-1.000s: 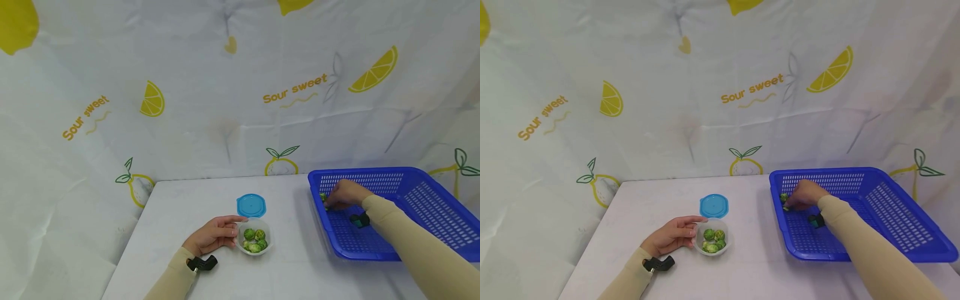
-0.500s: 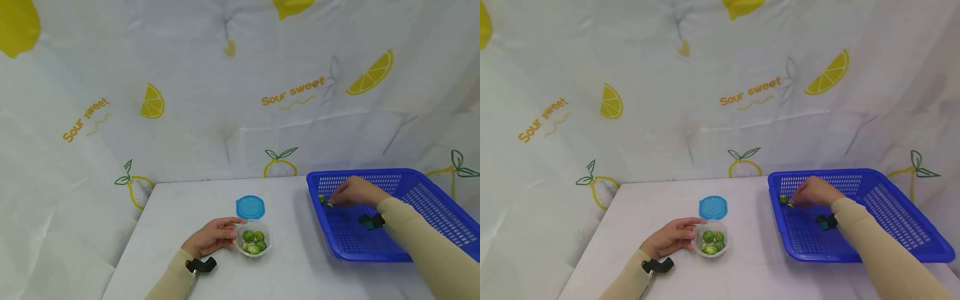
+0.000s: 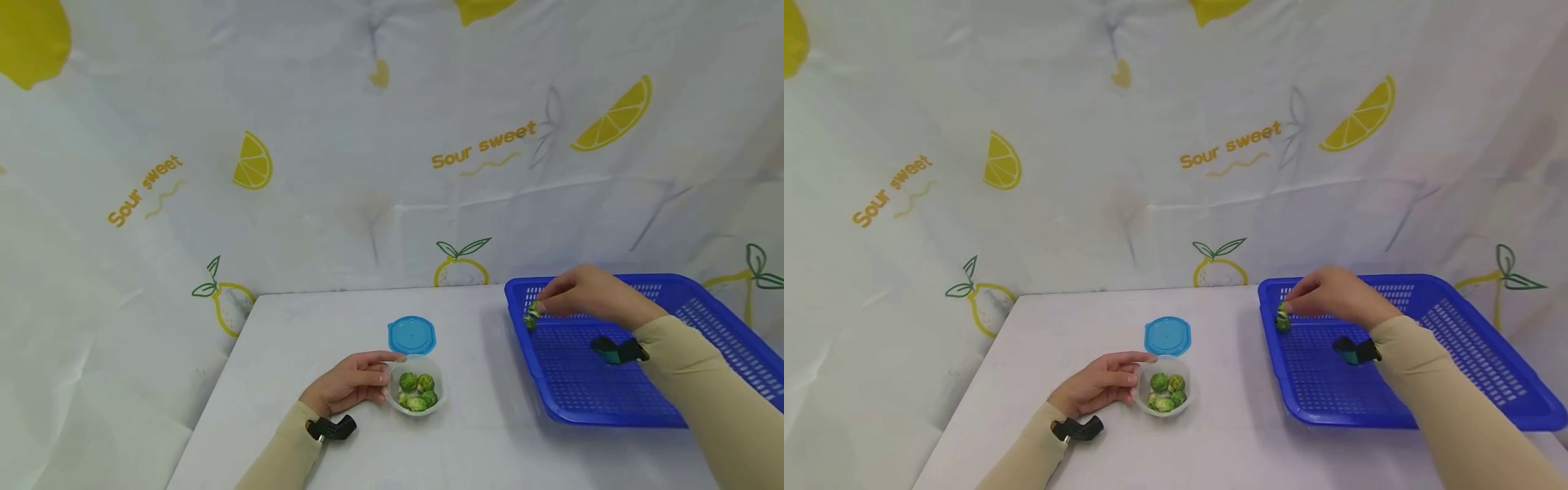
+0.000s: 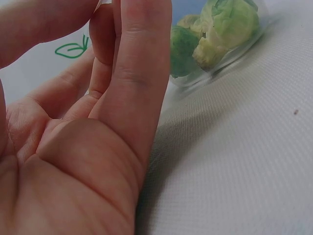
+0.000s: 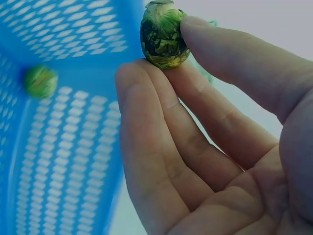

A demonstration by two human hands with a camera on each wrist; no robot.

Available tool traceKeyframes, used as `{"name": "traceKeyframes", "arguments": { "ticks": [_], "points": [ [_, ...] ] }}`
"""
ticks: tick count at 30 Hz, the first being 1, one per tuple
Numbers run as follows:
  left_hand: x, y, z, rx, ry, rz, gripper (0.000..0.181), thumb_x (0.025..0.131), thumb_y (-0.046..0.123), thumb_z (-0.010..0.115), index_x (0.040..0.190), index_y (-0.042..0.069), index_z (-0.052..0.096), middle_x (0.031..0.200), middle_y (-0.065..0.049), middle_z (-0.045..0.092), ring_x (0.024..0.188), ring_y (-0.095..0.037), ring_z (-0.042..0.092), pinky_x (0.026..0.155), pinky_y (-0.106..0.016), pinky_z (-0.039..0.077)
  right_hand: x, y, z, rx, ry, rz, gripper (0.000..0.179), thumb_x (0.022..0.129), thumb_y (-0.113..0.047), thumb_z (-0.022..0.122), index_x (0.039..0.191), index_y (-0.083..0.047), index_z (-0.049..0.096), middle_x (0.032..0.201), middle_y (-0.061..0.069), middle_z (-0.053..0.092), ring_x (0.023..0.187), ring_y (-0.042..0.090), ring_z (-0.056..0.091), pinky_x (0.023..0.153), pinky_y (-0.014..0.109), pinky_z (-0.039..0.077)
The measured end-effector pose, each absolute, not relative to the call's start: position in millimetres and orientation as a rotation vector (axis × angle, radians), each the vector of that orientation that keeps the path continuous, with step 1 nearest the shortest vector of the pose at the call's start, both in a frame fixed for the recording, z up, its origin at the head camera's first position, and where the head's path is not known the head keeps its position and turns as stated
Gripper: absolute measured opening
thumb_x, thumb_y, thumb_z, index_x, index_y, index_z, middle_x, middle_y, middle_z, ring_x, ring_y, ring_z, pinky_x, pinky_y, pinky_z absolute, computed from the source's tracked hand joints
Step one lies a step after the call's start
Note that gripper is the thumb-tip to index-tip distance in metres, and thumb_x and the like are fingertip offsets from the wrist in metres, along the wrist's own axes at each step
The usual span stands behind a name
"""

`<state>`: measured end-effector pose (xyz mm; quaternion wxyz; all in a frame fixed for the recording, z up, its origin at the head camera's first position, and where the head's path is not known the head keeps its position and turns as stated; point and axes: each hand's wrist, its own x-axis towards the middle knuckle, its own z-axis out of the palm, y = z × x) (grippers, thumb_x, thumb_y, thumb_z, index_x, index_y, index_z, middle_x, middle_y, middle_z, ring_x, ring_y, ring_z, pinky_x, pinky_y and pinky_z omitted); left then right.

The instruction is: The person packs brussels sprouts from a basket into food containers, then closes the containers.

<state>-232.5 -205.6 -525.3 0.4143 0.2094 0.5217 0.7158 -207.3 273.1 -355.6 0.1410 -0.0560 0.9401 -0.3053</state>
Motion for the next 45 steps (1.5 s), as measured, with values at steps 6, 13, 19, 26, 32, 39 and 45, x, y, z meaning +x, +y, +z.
{"name": "traceKeyframes", "arguments": {
  "ticks": [6,13,19,26,32,39,45],
  "points": [
    [-232.3,-207.6,-525.8,0.52,1.313,1.8,0.058,0.107,0.006,0.063,0.162,0.003,0.046,0.098,0.004,0.059,0.083,-0.007,0.069,0.083,-0.024,0.066,-208.8,237.5,-343.3,-0.221,2.729,-0.916,0.044,0.098,-0.048,0.078,0.125,-0.013,0.081,0.125,0.007,0.079,0.112,0.023,0.074,0.093,0.05,0.064],
    [-234.1,-207.3,-524.7,0.519,1.318,1.797,0.057,0.107,0.005,0.063,0.162,0.002,0.046,0.098,0.003,0.06,0.082,-0.008,0.07,0.083,-0.024,0.066,-213.4,185.4,-342.6,-0.265,2.664,-0.985,0.036,0.097,-0.043,0.08,0.12,-0.015,0.083,0.114,0.001,0.082,0.104,0.018,0.075,0.092,0.045,0.065],
    [-237.1,-205.1,-524.5,0.506,1.34,1.786,0.055,0.106,0.005,0.064,0.16,0.004,0.051,0.097,0.002,0.064,0.082,-0.009,0.072,0.083,-0.025,0.066,-214.7,144.6,-352.8,-0.35,2.618,-1.089,0.03,0.097,-0.037,0.081,0.116,-0.014,0.084,0.108,0.001,0.083,0.099,0.017,0.076,0.092,0.044,0.065],
    [-240.3,-205.5,-526.4,0.524,1.342,1.791,0.054,0.107,0.006,0.064,0.159,0.006,0.052,0.097,0.002,0.065,0.082,-0.009,0.073,0.082,-0.026,0.067,-206.2,102.2,-374.1,-0.429,2.581,-1.168,0.02,0.096,-0.031,0.083,0.11,-0.016,0.085,0.102,-0.003,0.082,0.096,0.016,0.073,0.09,0.041,0.065],
    [-238.5,-205.9,-524.5,0.529,1.328,1.793,0.057,0.106,0.007,0.065,0.16,0.005,0.05,0.097,0.002,0.068,0.082,-0.009,0.074,0.082,-0.026,0.067,-197.8,81.2,-395.8,-0.465,2.6,-1.157,0.014,0.093,-0.028,0.086,0.103,-0.019,0.086,0.098,-0.006,0.081,0.093,0.013,0.071,0.084,0.037,0.063],
    [-236.2,-205.7,-528.5,0.523,1.294,1.781,0.058,0.106,0.006,0.063,0.162,0.004,0.047,0.097,0.002,0.068,0.082,-0.009,0.075,0.084,-0.026,0.067,-190.1,63.3,-417.5,-0.51,2.549,-1.172,0.013,0.092,-0.022,0.086,0.103,-0.016,0.086,0.095,-0.005,0.081,0.091,0.012,0.07,0.079,0.034,0.062],
    [-237.9,-208.8,-527.1,0.545,1.291,1.794,0.057,0.107,0.004,0.061,0.162,0.002,0.046,0.099,0.002,0.067,0.083,-0.008,0.074,0.084,-0.027,0.067,-188.7,48.7,-423.2,-0.537,2.567,-1.162,0.013,0.09,-0.02,0.088,0.101,-0.013,0.086,0.093,-0.004,0.081,0.089,0.011,0.071,0.077,0.034,0.063]
  ]
}}
